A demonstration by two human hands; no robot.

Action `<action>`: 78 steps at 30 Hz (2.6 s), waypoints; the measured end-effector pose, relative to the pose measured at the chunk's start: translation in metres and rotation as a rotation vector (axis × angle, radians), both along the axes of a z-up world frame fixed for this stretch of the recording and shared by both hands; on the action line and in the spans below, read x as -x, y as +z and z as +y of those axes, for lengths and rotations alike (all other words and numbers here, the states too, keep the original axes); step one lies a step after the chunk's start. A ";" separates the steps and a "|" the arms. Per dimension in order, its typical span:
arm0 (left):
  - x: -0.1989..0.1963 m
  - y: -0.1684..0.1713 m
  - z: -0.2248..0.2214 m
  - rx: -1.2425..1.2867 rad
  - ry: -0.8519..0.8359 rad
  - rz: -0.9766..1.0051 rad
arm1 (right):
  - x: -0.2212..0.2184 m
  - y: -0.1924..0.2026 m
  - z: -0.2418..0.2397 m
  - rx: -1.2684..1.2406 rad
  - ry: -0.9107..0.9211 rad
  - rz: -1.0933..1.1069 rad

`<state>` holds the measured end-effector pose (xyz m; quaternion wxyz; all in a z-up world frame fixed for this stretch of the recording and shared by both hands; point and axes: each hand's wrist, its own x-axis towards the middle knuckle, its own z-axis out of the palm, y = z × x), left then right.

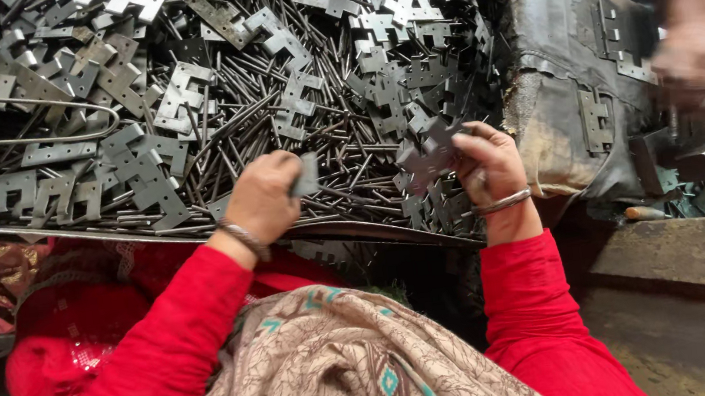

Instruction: The person picks up metal brackets from a large bin filled with brackets and pins, turning each bracket over by hand to check its orientation before placing it onto a stack or into a nearby machine.

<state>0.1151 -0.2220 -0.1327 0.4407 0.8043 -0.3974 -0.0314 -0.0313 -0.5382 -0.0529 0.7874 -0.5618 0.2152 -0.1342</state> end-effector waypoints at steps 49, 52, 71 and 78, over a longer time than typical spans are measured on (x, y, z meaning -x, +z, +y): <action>-0.036 -0.002 0.060 0.520 0.003 0.821 | -0.167 -0.035 0.086 1.972 0.707 0.156; -0.053 0.009 0.086 1.011 -0.216 1.125 | -0.198 -0.034 0.103 1.828 0.827 0.305; -0.033 -0.029 0.024 -0.626 0.378 -0.094 | -0.094 -0.075 -0.057 1.406 0.448 0.709; -0.037 -0.010 0.017 -0.763 0.315 0.116 | -0.058 -0.019 -0.010 1.642 0.380 0.138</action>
